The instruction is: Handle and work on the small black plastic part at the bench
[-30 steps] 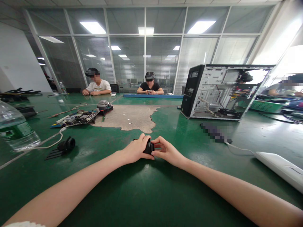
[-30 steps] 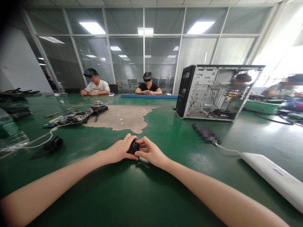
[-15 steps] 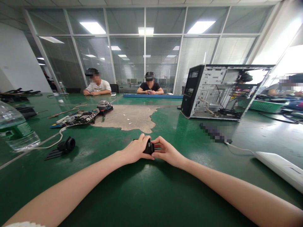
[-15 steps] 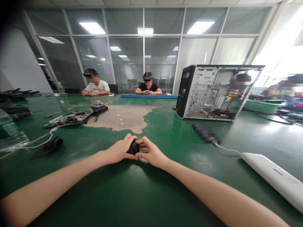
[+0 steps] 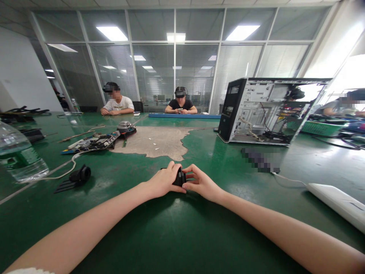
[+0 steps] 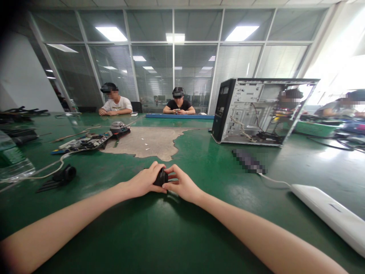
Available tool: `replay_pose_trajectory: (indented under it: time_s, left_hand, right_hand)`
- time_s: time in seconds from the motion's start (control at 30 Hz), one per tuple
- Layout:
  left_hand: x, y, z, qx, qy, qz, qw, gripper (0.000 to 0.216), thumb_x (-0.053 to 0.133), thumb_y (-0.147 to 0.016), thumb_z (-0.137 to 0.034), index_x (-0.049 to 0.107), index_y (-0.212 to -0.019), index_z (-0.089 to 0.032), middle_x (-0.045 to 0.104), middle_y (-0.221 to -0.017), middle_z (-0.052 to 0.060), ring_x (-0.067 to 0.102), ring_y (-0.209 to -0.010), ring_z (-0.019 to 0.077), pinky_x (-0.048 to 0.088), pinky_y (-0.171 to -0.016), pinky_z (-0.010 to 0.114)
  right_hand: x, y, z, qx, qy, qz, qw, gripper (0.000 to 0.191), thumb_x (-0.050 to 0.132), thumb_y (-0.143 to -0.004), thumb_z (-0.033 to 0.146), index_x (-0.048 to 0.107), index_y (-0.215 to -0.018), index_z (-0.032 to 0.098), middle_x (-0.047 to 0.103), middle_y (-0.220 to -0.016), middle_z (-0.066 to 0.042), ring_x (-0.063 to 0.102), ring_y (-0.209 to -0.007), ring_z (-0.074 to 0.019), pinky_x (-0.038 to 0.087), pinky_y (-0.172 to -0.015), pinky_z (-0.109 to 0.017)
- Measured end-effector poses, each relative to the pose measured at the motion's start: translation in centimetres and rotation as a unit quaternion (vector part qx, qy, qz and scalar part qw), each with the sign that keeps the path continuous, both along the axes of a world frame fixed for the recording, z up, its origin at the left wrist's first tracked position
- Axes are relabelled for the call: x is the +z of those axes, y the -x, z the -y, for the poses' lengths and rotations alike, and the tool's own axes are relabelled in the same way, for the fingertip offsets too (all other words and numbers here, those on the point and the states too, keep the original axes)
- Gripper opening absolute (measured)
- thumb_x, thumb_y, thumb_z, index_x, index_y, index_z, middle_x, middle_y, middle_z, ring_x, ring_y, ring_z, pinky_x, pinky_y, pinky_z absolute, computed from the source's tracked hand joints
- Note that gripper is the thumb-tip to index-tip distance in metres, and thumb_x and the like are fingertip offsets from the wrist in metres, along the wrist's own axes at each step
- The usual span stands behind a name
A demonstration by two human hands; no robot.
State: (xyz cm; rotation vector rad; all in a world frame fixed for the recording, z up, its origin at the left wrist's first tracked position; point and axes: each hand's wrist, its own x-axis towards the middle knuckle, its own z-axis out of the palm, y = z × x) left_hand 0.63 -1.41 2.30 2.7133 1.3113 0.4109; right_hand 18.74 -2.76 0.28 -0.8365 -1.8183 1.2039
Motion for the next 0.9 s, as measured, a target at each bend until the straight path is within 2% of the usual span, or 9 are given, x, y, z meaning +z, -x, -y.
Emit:
replay_pose_trajectory:
  time_s: [0.17, 0.33, 0.57, 0.73, 0.9]
  left_hand:
    - [0.05, 0.02, 0.08, 0.001, 0.008, 0.006, 1.0, 0.063, 0.062, -0.065, -0.055, 0.035, -0.11, -0.02, 0.04, -0.099, 0.005, 0.06, -0.077, 0.0255, 0.047, -0.064, 0.035]
    - [-0.2, 0.04, -0.09, -0.006, 0.013, 0.023, 1.0, 0.061, 0.064, -0.064, -0.051, 0.035, -0.108, -0.021, 0.04, -0.099, 0.004, 0.059, -0.077, 0.024, 0.047, -0.065, 0.034]
    - [-0.65, -0.02, -0.24, -0.013, 0.007, 0.043, 0.999, 0.06, 0.064, -0.065, -0.048, 0.035, -0.109, -0.02, 0.039, -0.097, 0.004, 0.058, -0.076, 0.0229, 0.046, -0.066, 0.035]
    - [-0.65, -0.03, -0.19, -0.015, 0.006, 0.049, 0.999, 0.059, 0.064, -0.065, -0.048, 0.035, -0.108, -0.021, 0.039, -0.098, 0.004, 0.057, -0.079, 0.0234, 0.047, -0.067, 0.035]
    - [-0.66, -0.05, -0.16, -0.017, 0.009, 0.053, 0.998, 0.06, 0.065, -0.064, -0.047, 0.035, -0.11, -0.021, 0.039, -0.1, 0.005, 0.058, -0.081, 0.0244, 0.047, -0.069, 0.037]
  right_hand:
    - [-0.25, 0.03, 0.03, 0.013, -0.006, -0.016, 1.0, 0.032, 0.066, -0.07, 0.026, 0.045, -0.094, 0.022, 0.05, -0.097, -0.002, 0.053, -0.096, -0.0178, 0.047, -0.078, -0.033]
    - [-0.3, 0.13, 0.05, -0.011, -0.019, -0.003, 1.0, 0.027, 0.062, -0.073, 0.027, 0.046, -0.094, 0.021, 0.051, -0.1, -0.003, 0.055, -0.094, -0.0182, 0.046, -0.08, -0.036]
    - [-0.31, 0.04, -0.12, 0.016, 0.006, -0.025, 1.0, 0.037, 0.07, -0.065, 0.027, 0.045, -0.091, 0.021, 0.052, -0.096, -0.002, 0.054, -0.093, -0.0178, 0.048, -0.077, -0.034]
    - [-0.11, 0.08, -0.2, -0.008, -0.012, -0.022, 1.0, 0.024, 0.065, -0.071, 0.029, 0.048, -0.086, 0.02, 0.053, -0.094, -0.002, 0.055, -0.093, -0.0174, 0.045, -0.083, -0.035]
    - [0.03, 0.13, -0.17, -0.007, -0.017, -0.015, 1.0, 0.031, 0.066, -0.069, 0.029, 0.048, -0.093, 0.021, 0.052, -0.1, -0.002, 0.055, -0.095, -0.0183, 0.046, -0.081, -0.036]
